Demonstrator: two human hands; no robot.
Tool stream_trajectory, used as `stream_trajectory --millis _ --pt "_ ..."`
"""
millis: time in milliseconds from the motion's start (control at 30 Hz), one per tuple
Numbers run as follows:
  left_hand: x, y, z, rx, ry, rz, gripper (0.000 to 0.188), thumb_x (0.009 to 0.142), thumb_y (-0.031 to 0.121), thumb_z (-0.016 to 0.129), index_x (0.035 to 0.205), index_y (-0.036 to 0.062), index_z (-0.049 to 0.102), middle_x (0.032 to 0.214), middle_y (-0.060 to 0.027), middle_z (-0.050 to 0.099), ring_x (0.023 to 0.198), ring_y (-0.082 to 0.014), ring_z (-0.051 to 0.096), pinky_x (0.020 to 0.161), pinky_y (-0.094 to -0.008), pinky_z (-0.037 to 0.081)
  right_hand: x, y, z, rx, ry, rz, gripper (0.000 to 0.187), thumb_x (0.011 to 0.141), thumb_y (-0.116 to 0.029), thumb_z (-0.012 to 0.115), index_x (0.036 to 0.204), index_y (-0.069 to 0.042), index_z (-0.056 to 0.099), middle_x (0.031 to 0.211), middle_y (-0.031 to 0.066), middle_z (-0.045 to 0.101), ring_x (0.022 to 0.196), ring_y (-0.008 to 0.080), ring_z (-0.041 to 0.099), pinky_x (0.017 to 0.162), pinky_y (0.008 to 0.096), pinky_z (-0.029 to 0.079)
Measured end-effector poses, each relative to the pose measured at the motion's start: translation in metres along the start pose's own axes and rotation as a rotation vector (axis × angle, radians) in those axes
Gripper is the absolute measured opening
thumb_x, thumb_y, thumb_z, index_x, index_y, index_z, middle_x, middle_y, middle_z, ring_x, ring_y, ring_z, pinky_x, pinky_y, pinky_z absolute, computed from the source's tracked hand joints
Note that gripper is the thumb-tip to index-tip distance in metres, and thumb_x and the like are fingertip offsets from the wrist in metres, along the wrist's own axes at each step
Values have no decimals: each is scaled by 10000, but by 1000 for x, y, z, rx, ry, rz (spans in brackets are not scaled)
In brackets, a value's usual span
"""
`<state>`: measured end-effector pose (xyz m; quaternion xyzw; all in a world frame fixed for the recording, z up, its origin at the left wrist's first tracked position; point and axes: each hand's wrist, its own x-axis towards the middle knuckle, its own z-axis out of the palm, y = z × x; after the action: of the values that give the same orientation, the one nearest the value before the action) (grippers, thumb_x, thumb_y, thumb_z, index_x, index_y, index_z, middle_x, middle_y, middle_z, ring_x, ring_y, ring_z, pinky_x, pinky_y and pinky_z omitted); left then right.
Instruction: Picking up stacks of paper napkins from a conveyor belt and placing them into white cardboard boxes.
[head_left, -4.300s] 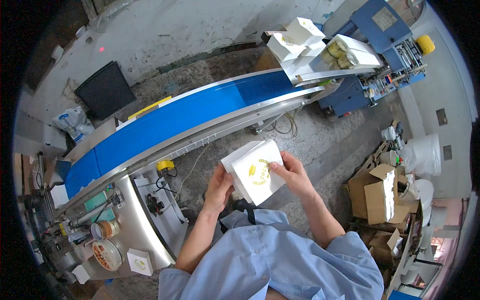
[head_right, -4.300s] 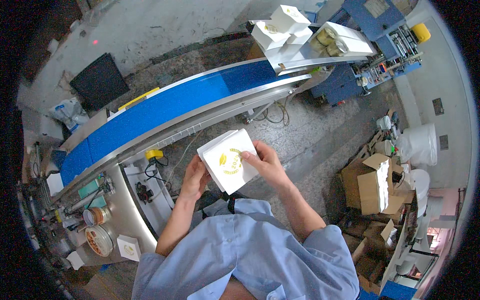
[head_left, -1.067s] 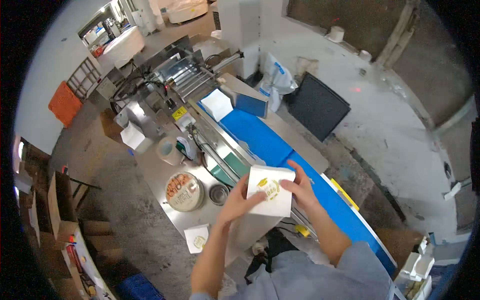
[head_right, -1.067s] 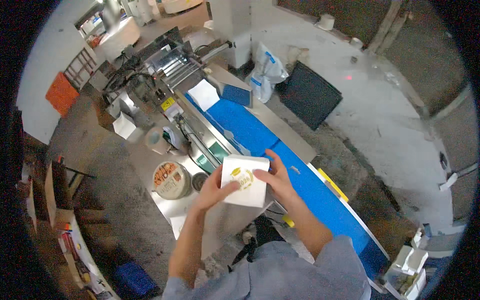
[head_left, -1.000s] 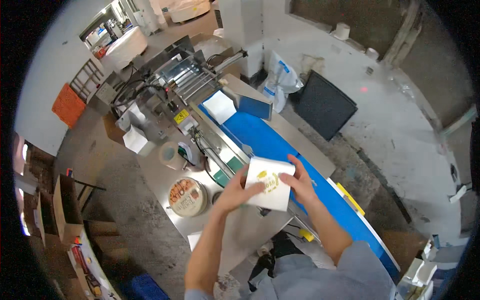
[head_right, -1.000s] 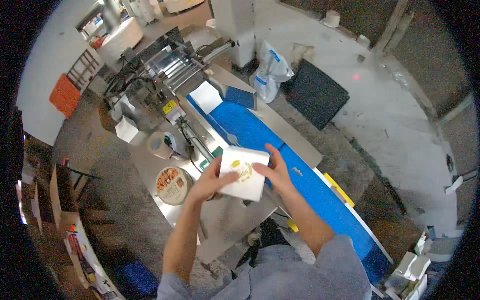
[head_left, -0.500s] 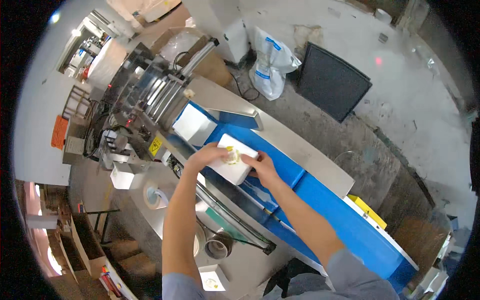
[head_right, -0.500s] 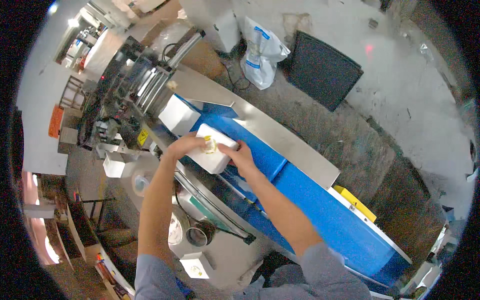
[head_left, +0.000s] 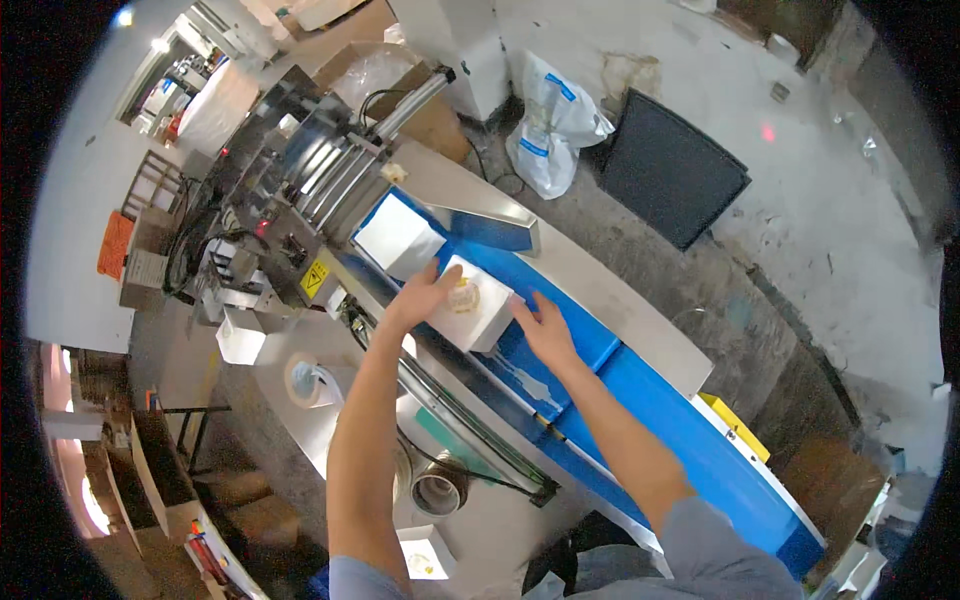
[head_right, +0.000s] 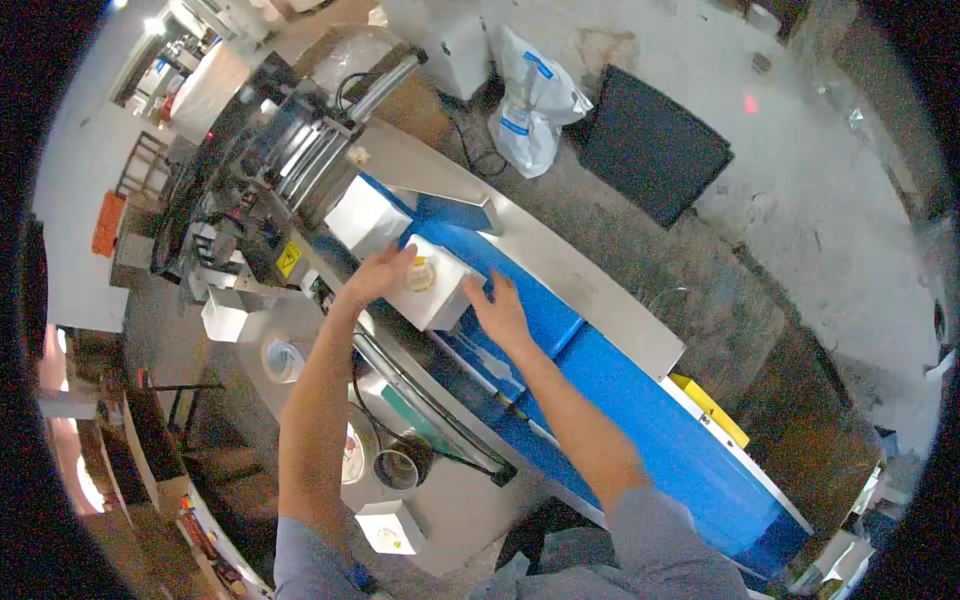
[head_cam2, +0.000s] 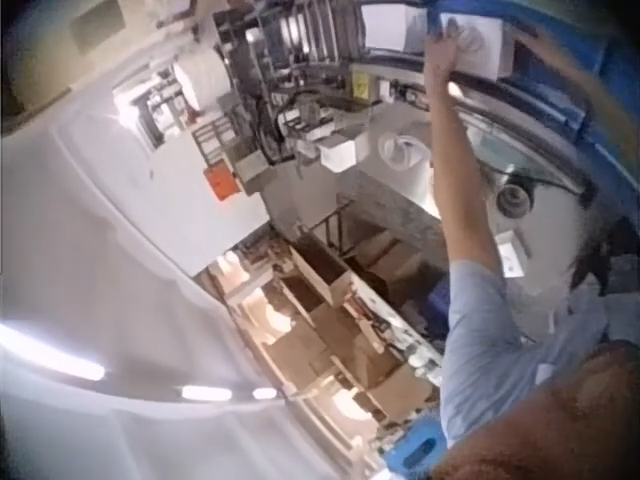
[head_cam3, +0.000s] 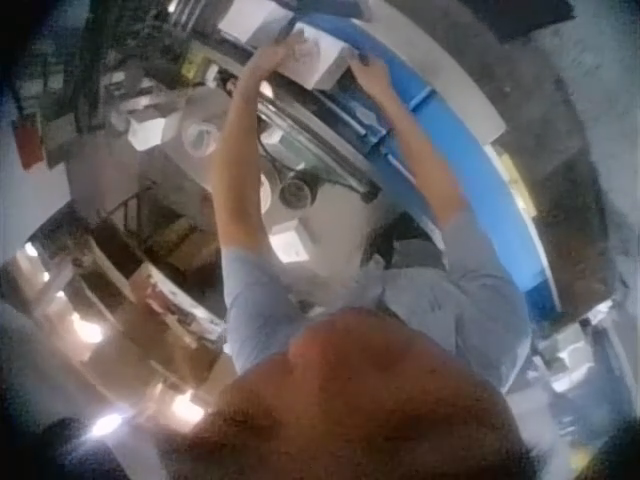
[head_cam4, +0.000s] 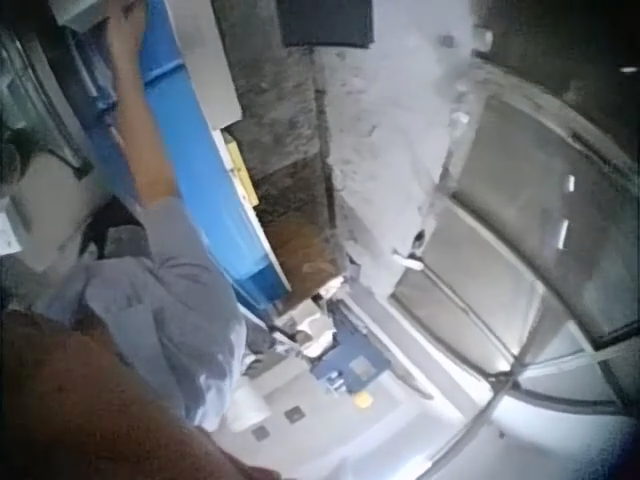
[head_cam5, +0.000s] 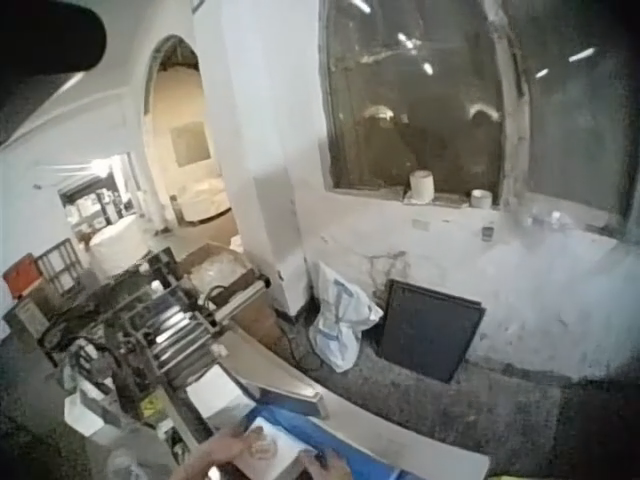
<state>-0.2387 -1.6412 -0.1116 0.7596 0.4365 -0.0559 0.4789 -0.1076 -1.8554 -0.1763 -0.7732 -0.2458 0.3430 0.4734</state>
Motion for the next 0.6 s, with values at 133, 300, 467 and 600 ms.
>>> stream_trajectory --millis 133,300,467,600 --pt "-84 55 19 -173 636 316 659 945 387 555 1372 -93 405 1332 -270 519 1244 -337 508 1037 -364 385 -72 -11 -60 81 -112 -28 738 870 -476 647 1321 84 481 1312 267 536 1090 318 614 943 381 479" --pt "-240 131 111 -707 479 548 382 926 106 628 1256 -55 522 1184 -138 606 1103 -174 569 972 -283 430 -187 29 -156 92 -57 18 566 878 -401 673 1239 25 578 1143 179 657 1009 238 647 883 346 510" --pt "-389 125 228 -780 41 513 231 895 88 662 1097 -19 630 858 -53 653 719 -121 617 647 -262 506 -344 23 -213 -6 67 -21 442 912 -342 653 1203 -14 605 1092 123 680 994 192 639 865 340 515" --pt "-479 114 324 -690 -343 443 170 925 106 631 1046 -14 639 723 -19 616 595 -80 560 543 -213 435 -481 49 -257 25 134 -40 480 910 -369 645 1209 3 593 1109 156 668 1014 214 641 860 340 516"
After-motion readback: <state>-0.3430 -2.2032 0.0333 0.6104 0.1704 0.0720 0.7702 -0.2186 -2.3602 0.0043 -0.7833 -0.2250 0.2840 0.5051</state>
